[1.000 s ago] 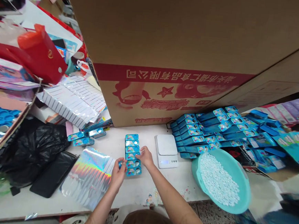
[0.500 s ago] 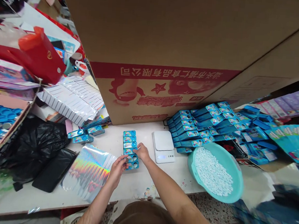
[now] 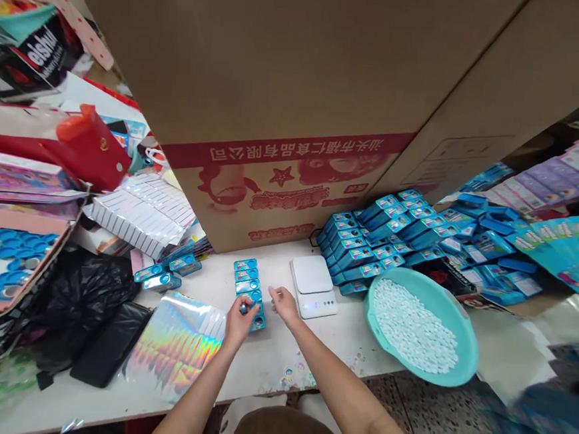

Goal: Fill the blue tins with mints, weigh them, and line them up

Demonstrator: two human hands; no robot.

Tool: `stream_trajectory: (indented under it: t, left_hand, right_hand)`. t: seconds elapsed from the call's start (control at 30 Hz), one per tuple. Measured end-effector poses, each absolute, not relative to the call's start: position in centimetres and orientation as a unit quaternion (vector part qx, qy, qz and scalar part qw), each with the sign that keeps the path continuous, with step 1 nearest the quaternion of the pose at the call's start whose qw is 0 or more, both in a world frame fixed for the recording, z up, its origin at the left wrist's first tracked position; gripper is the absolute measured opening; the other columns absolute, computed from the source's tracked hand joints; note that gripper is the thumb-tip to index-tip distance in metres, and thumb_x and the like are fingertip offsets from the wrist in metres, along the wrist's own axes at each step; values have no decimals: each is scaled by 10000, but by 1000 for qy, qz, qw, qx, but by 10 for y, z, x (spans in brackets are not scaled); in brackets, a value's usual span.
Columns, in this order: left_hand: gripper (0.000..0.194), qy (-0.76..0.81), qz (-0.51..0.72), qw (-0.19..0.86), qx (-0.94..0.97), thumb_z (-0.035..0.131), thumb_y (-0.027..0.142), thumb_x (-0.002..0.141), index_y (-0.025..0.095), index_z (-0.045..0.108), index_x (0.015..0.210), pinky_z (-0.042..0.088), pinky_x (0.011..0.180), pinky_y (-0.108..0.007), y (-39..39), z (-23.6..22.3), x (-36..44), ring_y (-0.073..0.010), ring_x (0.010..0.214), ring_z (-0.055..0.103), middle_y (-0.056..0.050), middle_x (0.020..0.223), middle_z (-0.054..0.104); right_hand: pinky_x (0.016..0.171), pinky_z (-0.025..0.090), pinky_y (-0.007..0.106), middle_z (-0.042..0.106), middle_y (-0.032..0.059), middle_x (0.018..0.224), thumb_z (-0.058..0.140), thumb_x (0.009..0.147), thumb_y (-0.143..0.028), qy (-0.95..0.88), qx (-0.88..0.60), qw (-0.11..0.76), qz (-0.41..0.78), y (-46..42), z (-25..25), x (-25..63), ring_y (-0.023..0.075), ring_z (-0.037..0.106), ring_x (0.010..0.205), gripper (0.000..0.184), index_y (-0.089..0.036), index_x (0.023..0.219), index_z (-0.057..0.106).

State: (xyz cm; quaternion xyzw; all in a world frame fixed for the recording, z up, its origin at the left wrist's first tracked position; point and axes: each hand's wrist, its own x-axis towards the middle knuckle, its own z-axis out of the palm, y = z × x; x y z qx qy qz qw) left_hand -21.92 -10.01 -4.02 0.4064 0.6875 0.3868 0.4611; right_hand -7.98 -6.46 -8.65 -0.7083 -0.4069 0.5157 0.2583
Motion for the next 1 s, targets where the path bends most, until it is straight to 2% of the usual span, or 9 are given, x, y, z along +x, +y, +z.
stream_trajectory:
  t: [0.2, 0.33, 0.5, 0.67, 0.83, 1.0]
  left_hand:
    - [163, 641, 314, 394, 579, 626, 299, 619, 208, 519, 703, 399, 588, -265, -93, -52, -218, -106, 547, 437, 20, 753, 494]
    - [203, 624, 274, 397, 615, 646, 307, 619, 210, 532, 756, 418, 627, -285, -88, -55, -222, -126, 606, 460, 0, 819, 497]
    - [195, 614, 254, 389, 638, 628, 309, 657, 211, 526, 791, 443, 673, -306, -96, -53, -227, -158, 698, 493, -27, 873, 509]
    - [183, 644, 289, 370, 604, 603, 354, 683, 211, 534, 775, 452, 659, -316, -113, -46, -233, -186, 743, 528, -38, 844, 514]
    - [225, 684, 336, 384, 521, 621, 420, 657, 218, 543, 716, 439, 625, -292, -129, -43, -239, -168, 677, 533, -24, 770, 541]
    - [268, 719, 355, 455, 386, 622, 425, 611, 200, 583, 751, 447, 657, -296, -140, -42, -248, -164, 679, 550, -30, 786, 600]
  right_hand:
    - [517, 439, 236, 571, -23, 585, 440, 790, -577, -417, -706, 299, 488, -97, -78, -51, 129, 571, 501, 402, -214, 627, 495]
    - [549, 437, 235, 581, -24, 597, 493, 780, -490, -426, -706, 292, 485, -102, -77, -57, 140, 582, 567, 309, -214, 649, 543]
    - [580, 412, 214, 572, -47, 600, 644, 682, -361, -434, -707, 260, 494, -91, -79, -82, 126, 571, 605, 165, -214, 739, 598]
    - [570, 387, 214, 528, -74, 539, 727, 574, -281, -446, -710, 226, 496, -78, -84, -101, 125, 547, 584, 202, -221, 718, 599]
    - [540, 390, 205, 539, -81, 528, 764, 538, -266, -447, -704, 196, 516, -67, -93, -100, 115, 554, 558, 219, -216, 646, 581]
    - [482, 373, 209, 546, -84, 501, 803, 504, -278, -440, -697, 164, 542, -65, -101, -97, 109, 535, 478, 276, -218, 651, 577]
